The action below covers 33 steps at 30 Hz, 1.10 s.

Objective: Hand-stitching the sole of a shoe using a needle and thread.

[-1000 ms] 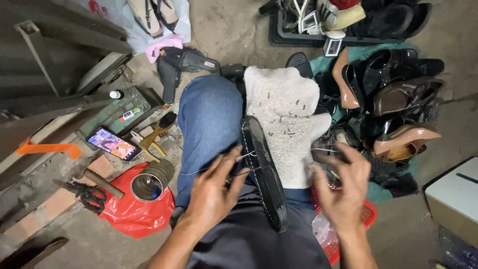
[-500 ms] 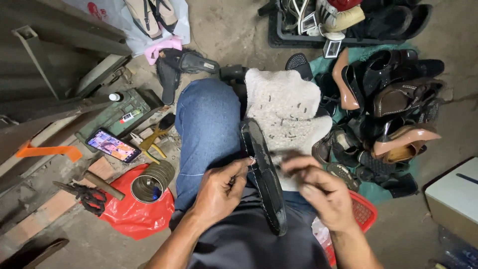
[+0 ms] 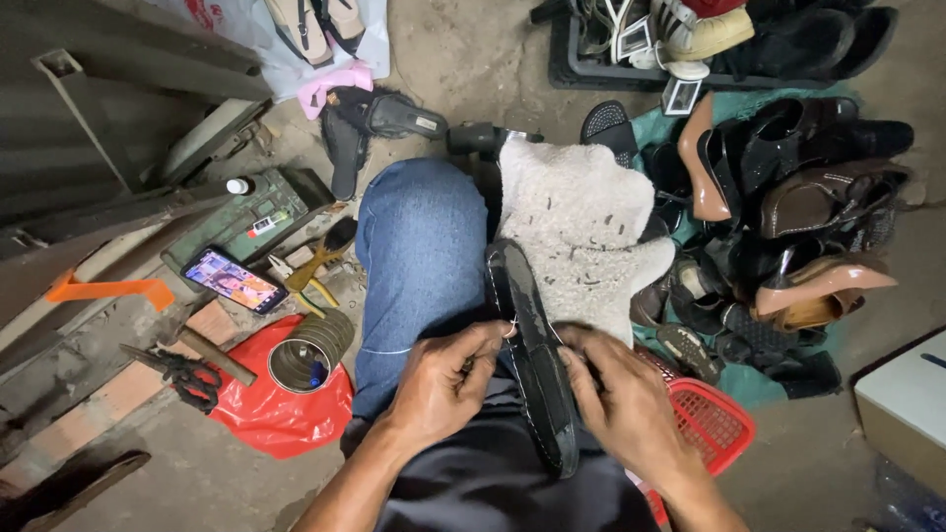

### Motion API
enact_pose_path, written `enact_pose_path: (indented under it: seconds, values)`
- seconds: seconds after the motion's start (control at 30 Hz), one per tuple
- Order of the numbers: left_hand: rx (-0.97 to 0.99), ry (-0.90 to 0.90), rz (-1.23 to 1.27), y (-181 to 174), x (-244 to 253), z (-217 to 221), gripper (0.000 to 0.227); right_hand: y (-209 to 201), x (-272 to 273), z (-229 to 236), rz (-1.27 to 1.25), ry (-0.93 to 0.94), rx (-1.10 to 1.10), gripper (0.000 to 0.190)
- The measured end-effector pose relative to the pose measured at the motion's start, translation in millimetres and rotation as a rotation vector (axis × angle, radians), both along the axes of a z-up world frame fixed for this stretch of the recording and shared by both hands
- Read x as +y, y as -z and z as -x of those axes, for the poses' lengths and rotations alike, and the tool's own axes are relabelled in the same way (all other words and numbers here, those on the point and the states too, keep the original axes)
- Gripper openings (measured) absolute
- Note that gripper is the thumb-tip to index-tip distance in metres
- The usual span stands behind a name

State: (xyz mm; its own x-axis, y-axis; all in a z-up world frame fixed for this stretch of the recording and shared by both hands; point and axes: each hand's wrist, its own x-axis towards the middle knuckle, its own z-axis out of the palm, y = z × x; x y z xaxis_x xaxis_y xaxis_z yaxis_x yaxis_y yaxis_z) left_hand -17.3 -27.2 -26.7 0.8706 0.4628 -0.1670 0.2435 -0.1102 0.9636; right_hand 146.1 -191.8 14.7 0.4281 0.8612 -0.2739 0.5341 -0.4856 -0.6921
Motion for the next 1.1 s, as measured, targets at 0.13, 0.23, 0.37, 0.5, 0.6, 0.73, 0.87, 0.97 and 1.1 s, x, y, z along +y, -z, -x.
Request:
enact_pose_path:
  seconds: [0.13, 0.23, 0.37, 0.5, 0.6, 0.73, 0.87, 0.97, 1.1]
  values:
    - [0.026, 0.001, 0.023, -3, 0, -3, 0.036, 8, -15, 5, 0.116, 0.078, 0.079, 0.021]
    - [0.035, 0.024, 0.035, 0, -2, -3, 0.041, 9, -15, 6, 0.043, 0.085, 0.150, 0.027]
    - [0.051, 0.052, 0.058, -4, 1, -6, 0.041, 15, -21, 11, -0.054, 0.110, 0.217, 0.033]
    - [0.059, 0.090, 0.056, -9, 6, -11, 0.041, 20, -40, 15, -0.045, 0.163, 0.253, 0.033]
    - [0.065, 0.054, 0.060, -6, 7, -11, 0.040, 14, -36, 14, 0.030, 0.214, 0.337, 0.035]
    - [0.074, 0.022, 0.016, -14, 8, -14, 0.033, 2, -39, 10, -0.082, 0.204, 0.660, 0.052]
    - [0.171, 0.019, -0.015, -40, 15, -12, 0.035, -7, -44, 16, 0.129, -0.039, 0.341, 0.099]
    - [0.120, 0.046, -0.079, -53, 19, -3, 0.038, 26, -99, 26, 0.101, 0.167, 0.219, 0.071]
    - [0.085, 0.071, -0.250, -61, 21, 12, 0.045, 38, -119, 3, 0.034, 0.653, 0.135, 0.054]
